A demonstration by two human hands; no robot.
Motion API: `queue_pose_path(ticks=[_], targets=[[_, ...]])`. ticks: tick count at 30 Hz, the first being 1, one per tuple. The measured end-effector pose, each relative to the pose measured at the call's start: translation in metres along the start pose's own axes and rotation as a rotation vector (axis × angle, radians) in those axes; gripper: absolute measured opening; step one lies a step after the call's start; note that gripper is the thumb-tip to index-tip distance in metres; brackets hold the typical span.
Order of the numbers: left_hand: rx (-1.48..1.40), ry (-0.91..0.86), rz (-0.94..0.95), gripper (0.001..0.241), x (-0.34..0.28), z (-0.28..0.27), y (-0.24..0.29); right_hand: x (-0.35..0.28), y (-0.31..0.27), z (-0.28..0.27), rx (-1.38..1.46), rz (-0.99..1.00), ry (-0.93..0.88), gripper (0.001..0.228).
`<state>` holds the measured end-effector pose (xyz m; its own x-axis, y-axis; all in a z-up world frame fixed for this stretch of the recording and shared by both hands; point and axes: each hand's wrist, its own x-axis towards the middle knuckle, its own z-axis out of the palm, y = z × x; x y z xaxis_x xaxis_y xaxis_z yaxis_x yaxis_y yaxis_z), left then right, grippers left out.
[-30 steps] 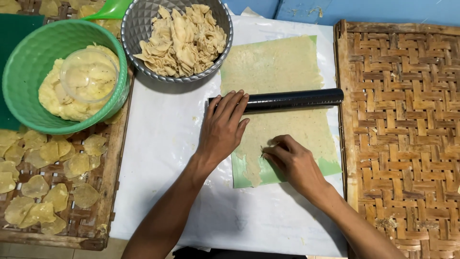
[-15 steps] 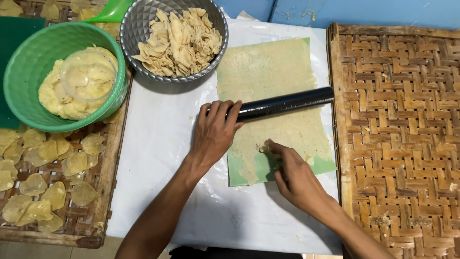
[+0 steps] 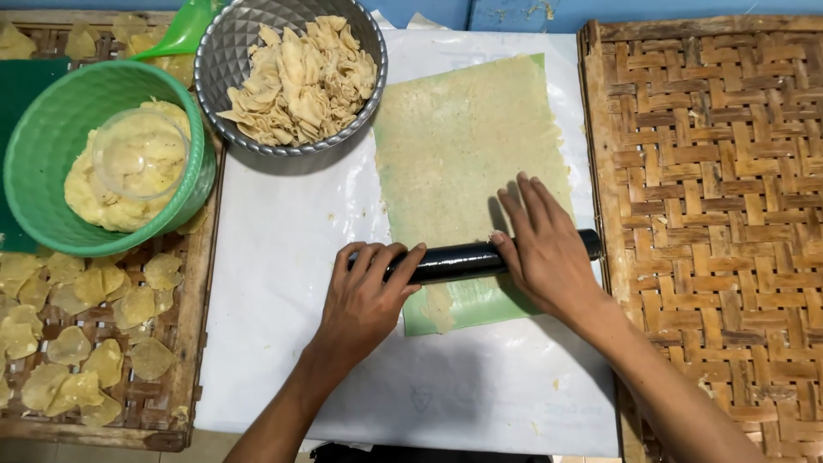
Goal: Flatten food pieces on a silicone mat using a rolling pin.
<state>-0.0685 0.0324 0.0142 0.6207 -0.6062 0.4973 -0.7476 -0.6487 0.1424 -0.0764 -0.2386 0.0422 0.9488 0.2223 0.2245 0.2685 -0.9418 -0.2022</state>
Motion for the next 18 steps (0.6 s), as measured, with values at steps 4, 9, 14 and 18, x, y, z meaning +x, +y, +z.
queue_pose_path(ticks=[4, 9, 14, 18], targets=[[0.011, -0.012, -0.083, 0.043, -0.008, 0.002, 0.015, -0.004, 0.000, 0.010, -0.109, -0.003, -0.026, 0.058], [0.053, -0.031, -0.167, 0.073, 0.028, -0.007, 0.012, 0.022, 0.006, 0.012, -0.070, 0.084, -0.121, 0.067], [0.017, -0.079, -0.208, 0.077, 0.016, -0.006, 0.019, 0.007, 0.001, 0.010, -0.098, 0.042, -0.127, 0.071], [0.011, -0.148, -0.241, 0.077, 0.001, -0.004, 0.027, -0.003, 0.004, 0.015, -0.138, 0.011, -0.098, 0.071]])
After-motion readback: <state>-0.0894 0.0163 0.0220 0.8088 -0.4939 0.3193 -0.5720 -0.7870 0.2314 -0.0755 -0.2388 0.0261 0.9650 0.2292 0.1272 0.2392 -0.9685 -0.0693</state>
